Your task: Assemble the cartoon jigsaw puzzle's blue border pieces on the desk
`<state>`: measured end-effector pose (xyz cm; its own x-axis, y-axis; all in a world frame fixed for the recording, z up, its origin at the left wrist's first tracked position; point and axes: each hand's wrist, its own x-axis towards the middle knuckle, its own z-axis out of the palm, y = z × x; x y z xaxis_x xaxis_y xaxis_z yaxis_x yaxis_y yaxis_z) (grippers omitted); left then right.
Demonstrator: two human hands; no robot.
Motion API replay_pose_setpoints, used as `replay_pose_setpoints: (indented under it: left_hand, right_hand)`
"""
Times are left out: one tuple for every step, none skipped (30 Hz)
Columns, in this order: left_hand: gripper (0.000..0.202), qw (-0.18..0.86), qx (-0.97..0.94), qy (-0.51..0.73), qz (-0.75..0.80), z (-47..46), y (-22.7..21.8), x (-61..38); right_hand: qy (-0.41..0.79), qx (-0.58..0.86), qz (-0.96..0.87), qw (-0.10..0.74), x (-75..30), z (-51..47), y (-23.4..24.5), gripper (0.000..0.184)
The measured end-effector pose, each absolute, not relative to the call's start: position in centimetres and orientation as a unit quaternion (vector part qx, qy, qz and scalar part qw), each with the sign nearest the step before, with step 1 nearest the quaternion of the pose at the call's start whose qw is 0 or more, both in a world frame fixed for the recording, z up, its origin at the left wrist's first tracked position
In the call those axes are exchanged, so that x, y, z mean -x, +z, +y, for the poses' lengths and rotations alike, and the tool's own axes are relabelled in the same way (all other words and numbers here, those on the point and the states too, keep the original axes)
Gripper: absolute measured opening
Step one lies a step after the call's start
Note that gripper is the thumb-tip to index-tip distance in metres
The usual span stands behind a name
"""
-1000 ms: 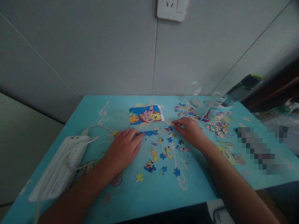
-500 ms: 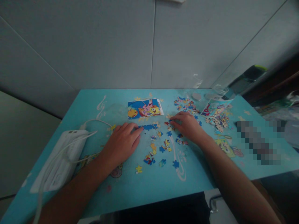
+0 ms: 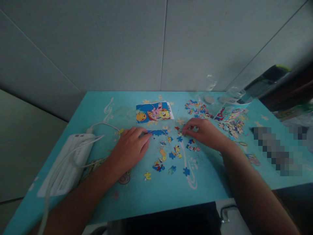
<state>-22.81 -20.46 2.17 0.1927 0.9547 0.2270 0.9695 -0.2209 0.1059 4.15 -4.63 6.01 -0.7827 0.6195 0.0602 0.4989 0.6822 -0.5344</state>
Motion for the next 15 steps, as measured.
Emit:
replay_pose_setpoints:
  left_hand:
    - [0.028, 0.029, 0.770, -0.123, -0.625, -20.5, 2.2, 22.8]
    - [0.028, 0.028, 0.769, -0.123, -0.627, -20.5, 2.2, 22.8]
    - [0.027, 0.028, 0.768, -0.123, -0.628, -20.5, 2.2, 22.8]
    - [0.027, 0.027, 0.766, -0.121, -0.630, -20.5, 2.2, 22.8]
    - [0.027, 0.026, 0.766, -0.119, -0.632, -20.5, 2.3, 22.8]
    - [0.027, 0.024, 0.765, -0.117, -0.633, -20.5, 2.3, 22.9]
    - [0.028, 0.022, 0.764, -0.115, -0.634, -20.6, 2.3, 22.8]
    - [0.028, 0.021, 0.764, -0.114, -0.635, -20.6, 2.4, 22.8]
    - [0.028, 0.020, 0.763, -0.114, -0.636, -20.6, 2.4, 22.8]
    - [0.028, 0.020, 0.762, -0.113, -0.637, -20.6, 2.5, 22.8]
    - [0.028, 0.019, 0.762, -0.113, -0.638, -20.6, 2.5, 22.8]
    - [0.028, 0.018, 0.761, -0.113, -0.639, -20.6, 2.5, 22.8]
    - [0.029, 0.018, 0.761, -0.115, -0.638, -20.6, 2.5, 22.8]
    - [0.029, 0.017, 0.761, -0.117, -0.638, -20.6, 2.5, 22.8]
    - [0.029, 0.016, 0.762, -0.120, -0.636, -20.6, 2.5, 22.8]
  right_hand:
    - [0.290, 0.277, -0.911, 0.099, -4.0, -5.2, 6.3, 0.012]
    - [0.322, 0.243, -0.912, 0.078, -3.8, -5.7, 6.6, 0.011]
    - [0.348, 0.210, -0.912, 0.056, -3.6, -6.3, 6.8, 0.010]
    - [0.368, 0.181, -0.911, 0.036, -3.4, -6.8, 7.0, 0.009]
    - [0.382, 0.155, -0.911, 0.020, -3.2, -7.4, 7.1, 0.009]
    - [0.388, 0.134, -0.912, 0.006, -3.1, -7.8, 7.1, 0.009]
    - [0.388, 0.117, -0.914, -0.003, -3.0, -8.3, 7.0, 0.009]
    - [0.381, 0.103, -0.919, -0.010, -2.9, -8.7, 7.0, 0.010]
    - [0.370, 0.093, -0.924, -0.015, -2.8, -9.0, 6.9, 0.011]
    - [0.358, 0.086, -0.929, -0.019, -2.7, -9.3, 6.9, 0.012]
    - [0.348, 0.082, -0.934, -0.021, -2.7, -9.5, 6.8, 0.013]
    - [0.341, 0.080, -0.936, -0.023, -2.7, -9.7, 6.7, 0.013]
    - [0.336, 0.079, -0.938, -0.022, -2.6, -9.9, 6.7, 0.012]
    - [0.332, 0.081, -0.939, -0.019, -2.5, -10.0, 6.6, 0.010]
    - [0.325, 0.091, -0.941, -0.009, -2.3, -10.0, 6.4, 0.008]
